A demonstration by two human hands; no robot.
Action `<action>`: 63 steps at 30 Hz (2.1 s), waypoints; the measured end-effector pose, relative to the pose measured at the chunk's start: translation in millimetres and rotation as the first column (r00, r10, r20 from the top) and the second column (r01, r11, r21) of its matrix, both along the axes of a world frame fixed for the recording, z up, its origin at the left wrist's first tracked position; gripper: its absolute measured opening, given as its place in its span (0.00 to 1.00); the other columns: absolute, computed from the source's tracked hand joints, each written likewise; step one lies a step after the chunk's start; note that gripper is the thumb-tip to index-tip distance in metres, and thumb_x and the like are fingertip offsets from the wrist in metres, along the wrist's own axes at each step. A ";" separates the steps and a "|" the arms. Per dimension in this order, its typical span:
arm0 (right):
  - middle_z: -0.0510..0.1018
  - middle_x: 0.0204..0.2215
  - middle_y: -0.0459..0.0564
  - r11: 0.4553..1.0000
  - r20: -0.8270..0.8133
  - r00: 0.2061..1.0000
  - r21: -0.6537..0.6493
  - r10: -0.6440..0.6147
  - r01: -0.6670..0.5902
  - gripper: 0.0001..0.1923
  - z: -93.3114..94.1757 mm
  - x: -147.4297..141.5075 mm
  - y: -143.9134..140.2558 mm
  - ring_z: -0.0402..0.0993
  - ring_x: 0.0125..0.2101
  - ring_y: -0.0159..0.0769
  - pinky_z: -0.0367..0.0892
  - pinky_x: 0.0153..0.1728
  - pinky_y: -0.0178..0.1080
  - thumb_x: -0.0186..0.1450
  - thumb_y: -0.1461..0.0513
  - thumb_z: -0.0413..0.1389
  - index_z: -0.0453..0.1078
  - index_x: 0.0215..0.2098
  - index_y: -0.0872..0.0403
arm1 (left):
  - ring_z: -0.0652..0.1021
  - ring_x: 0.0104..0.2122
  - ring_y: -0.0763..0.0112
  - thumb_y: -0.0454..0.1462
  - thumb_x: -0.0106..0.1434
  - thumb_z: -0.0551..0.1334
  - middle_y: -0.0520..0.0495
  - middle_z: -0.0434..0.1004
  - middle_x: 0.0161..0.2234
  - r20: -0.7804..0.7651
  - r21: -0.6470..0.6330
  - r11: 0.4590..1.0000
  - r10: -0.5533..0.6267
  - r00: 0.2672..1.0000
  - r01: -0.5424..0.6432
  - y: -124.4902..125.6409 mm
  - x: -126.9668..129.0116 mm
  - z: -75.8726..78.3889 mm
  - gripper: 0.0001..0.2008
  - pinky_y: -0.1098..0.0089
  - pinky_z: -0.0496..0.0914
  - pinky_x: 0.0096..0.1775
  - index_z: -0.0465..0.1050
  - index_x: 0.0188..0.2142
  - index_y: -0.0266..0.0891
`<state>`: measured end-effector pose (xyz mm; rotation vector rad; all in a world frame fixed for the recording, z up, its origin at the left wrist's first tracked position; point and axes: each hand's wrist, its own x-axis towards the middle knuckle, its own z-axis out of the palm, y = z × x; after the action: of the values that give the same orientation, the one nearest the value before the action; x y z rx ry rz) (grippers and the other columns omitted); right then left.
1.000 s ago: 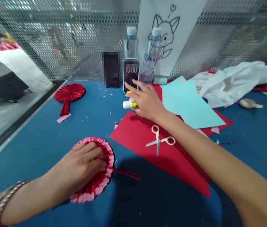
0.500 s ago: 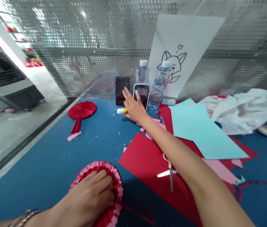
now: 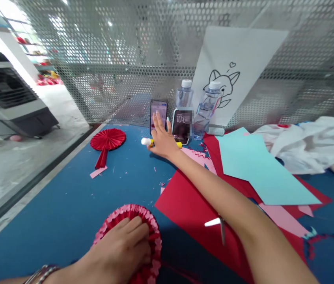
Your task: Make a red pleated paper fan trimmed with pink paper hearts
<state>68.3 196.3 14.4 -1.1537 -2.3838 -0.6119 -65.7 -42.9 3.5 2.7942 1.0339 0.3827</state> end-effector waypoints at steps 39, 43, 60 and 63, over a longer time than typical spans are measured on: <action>0.73 0.34 0.48 0.742 -0.293 0.955 -0.628 0.053 -0.234 0.23 -19.7 102.0 -269.9 0.66 0.35 0.39 0.65 0.33 0.40 0.46 0.75 0.51 0.70 0.39 0.52 | 0.66 0.31 0.68 0.31 0.65 0.50 0.47 0.68 0.29 -0.154 -0.201 0.979 -0.056 0.987 0.024 3.0 1.8 28.8 0.13 0.69 0.62 0.32 0.70 0.28 0.37; 0.72 0.30 0.48 0.759 -0.358 0.933 -0.599 0.031 -0.255 0.16 -23.0 100.6 -274.0 0.65 0.31 0.37 0.61 0.29 0.38 0.51 0.74 0.51 0.70 0.34 0.52 | 0.66 0.31 0.68 0.33 0.65 0.50 0.48 0.69 0.29 -0.205 -0.134 0.990 -0.065 0.977 0.037 -0.6 1.7 29.9 0.14 0.67 0.60 0.33 0.70 0.27 0.38; 0.65 0.23 0.47 0.816 -0.332 0.942 -0.535 0.038 -0.221 0.05 -26.1 118.3 -279.5 0.60 0.28 0.35 0.54 0.26 0.37 0.59 0.69 0.53 0.68 0.28 0.54 | 0.66 0.29 0.67 0.31 0.64 0.49 0.48 0.70 0.27 -0.195 -0.008 1.000 -0.018 0.981 0.017 -7.2 0.4 30.7 0.15 0.66 0.55 0.32 0.73 0.30 0.40; 0.65 0.24 0.47 0.803 -0.383 0.923 -0.537 0.042 -0.259 0.05 -29.4 121.4 -279.0 0.61 0.29 0.35 0.55 0.27 0.37 0.59 0.69 0.54 0.69 0.31 0.53 | 0.65 0.29 0.67 0.31 0.64 0.49 0.49 0.69 0.27 -0.165 0.046 0.999 -0.021 0.986 0.029 -8.3 -2.3 26.6 0.15 0.66 0.54 0.30 0.72 0.30 0.41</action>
<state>189.7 -82.6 -15.0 -1.1512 -2.3582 0.4004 -68.1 -51.2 30.1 2.9196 1.0338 0.1788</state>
